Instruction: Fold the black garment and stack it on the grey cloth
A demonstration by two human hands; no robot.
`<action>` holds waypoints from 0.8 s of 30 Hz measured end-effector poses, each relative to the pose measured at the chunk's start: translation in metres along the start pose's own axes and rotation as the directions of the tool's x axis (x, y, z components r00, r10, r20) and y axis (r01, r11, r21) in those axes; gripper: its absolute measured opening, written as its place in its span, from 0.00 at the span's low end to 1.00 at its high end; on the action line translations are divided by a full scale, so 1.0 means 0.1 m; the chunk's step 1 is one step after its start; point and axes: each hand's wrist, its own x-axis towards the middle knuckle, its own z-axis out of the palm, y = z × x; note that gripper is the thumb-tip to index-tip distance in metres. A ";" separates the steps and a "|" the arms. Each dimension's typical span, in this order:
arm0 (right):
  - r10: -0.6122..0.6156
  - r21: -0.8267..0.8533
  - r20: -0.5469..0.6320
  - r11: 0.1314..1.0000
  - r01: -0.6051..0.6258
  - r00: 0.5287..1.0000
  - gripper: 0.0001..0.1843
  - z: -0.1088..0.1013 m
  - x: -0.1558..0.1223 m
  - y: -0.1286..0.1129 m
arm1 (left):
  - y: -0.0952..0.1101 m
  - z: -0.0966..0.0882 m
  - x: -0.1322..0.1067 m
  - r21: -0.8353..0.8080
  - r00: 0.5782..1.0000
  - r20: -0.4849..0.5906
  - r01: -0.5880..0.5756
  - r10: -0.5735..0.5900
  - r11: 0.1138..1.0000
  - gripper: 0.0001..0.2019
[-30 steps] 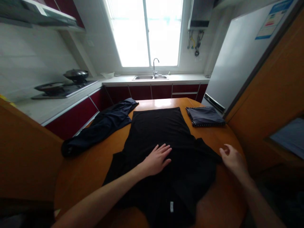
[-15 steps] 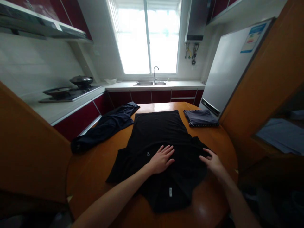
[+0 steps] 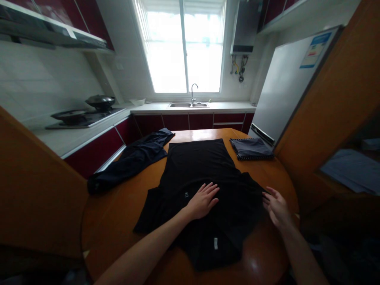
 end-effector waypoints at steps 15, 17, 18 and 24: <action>-0.435 -0.911 0.171 0.273 0.310 0.884 0.33 -0.15 0.35 0.11 | -0.02 0.01 0.00 0.004 1.000 0.005 -0.007 0.007 1.000 0.27; -0.461 -0.881 0.159 0.332 0.336 0.873 0.37 -0.12 0.38 0.10 | -0.01 0.00 0.00 0.002 1.000 0.010 -0.005 0.005 1.000 0.27; -0.484 -0.849 0.159 0.378 0.370 0.860 0.39 -0.11 0.40 0.09 | 0.00 -0.01 0.00 0.002 1.000 0.007 -0.004 0.004 1.000 0.27; -0.399 -0.716 0.300 0.506 0.481 0.867 0.34 -0.07 0.59 -0.01 | 0.01 -0.01 -0.01 0.011 1.000 -0.009 -0.014 0.014 1.000 0.27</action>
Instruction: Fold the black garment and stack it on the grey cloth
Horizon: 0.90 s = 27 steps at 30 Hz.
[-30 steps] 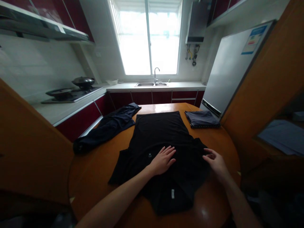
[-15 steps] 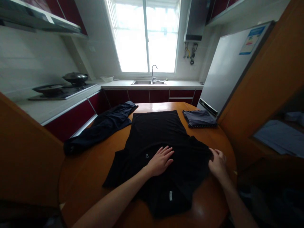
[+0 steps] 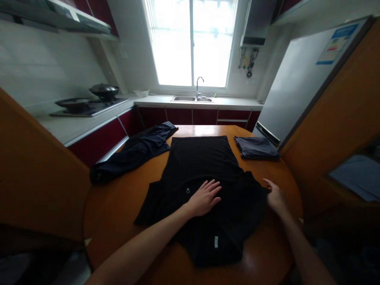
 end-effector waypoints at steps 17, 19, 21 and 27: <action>-0.450 -0.212 -0.039 0.876 0.433 0.892 0.20 -0.54 0.01 -0.35 | -0.05 0.05 -0.01 0.030 0.993 -0.037 0.113 -0.112 0.993 0.31; -0.485 -0.257 -0.040 0.850 0.460 0.874 0.19 -0.58 -0.01 -0.37 | -0.06 0.05 -0.01 0.028 0.993 -0.039 0.114 -0.113 0.993 0.31; -0.506 -0.286 -0.031 0.831 0.477 0.862 0.19 -0.58 -0.04 -0.32 | -0.06 0.06 -0.02 0.031 0.993 -0.041 0.111 -0.109 0.993 0.30; -0.512 -0.265 0.124 0.809 0.525 0.850 0.20 -0.44 -0.10 0.13 | -0.04 0.01 -0.05 0.035 0.999 -0.019 0.038 -0.038 0.999 0.26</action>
